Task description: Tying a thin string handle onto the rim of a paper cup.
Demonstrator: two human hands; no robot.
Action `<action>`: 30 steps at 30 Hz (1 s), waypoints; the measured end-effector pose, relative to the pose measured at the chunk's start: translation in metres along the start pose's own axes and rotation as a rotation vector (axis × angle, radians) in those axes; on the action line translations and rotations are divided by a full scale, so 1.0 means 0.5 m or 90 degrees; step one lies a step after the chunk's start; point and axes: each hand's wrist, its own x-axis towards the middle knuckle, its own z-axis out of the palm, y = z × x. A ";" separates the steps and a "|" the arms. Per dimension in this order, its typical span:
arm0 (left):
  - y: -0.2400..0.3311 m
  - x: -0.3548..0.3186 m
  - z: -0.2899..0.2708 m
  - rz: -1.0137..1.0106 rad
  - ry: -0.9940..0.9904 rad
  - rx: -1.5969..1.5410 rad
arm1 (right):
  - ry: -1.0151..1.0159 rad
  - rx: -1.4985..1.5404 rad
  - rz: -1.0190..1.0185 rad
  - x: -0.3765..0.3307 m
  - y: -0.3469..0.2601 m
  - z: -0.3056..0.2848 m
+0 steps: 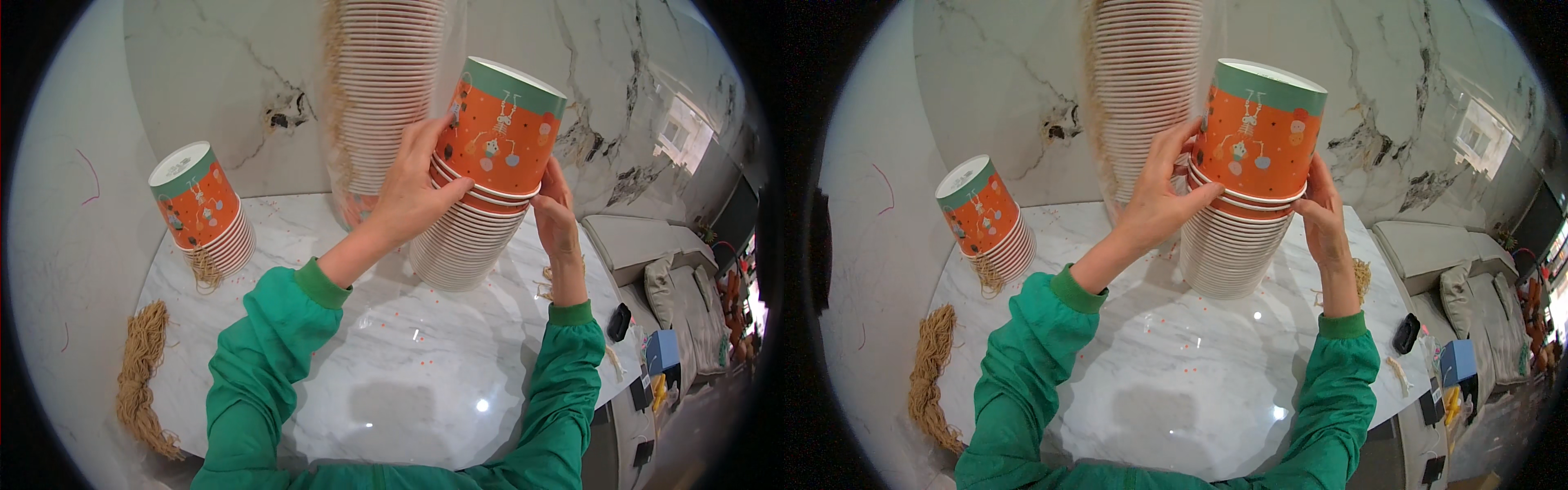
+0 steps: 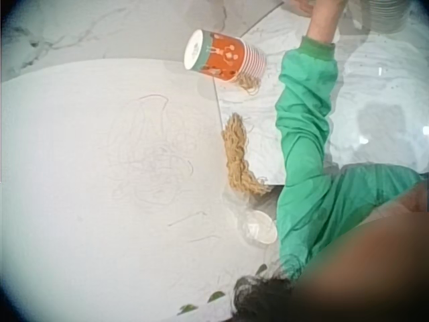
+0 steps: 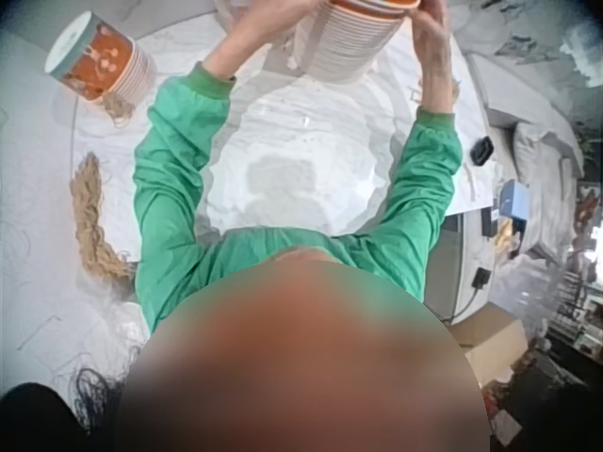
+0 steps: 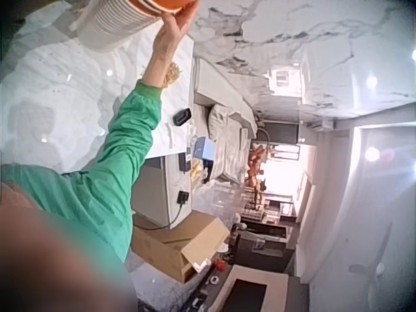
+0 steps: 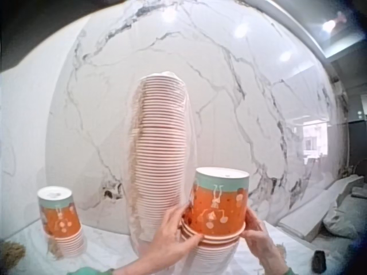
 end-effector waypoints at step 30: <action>-0.030 -0.045 0.024 -0.152 0.097 0.017 | 0.058 0.024 0.022 -0.014 0.038 -0.022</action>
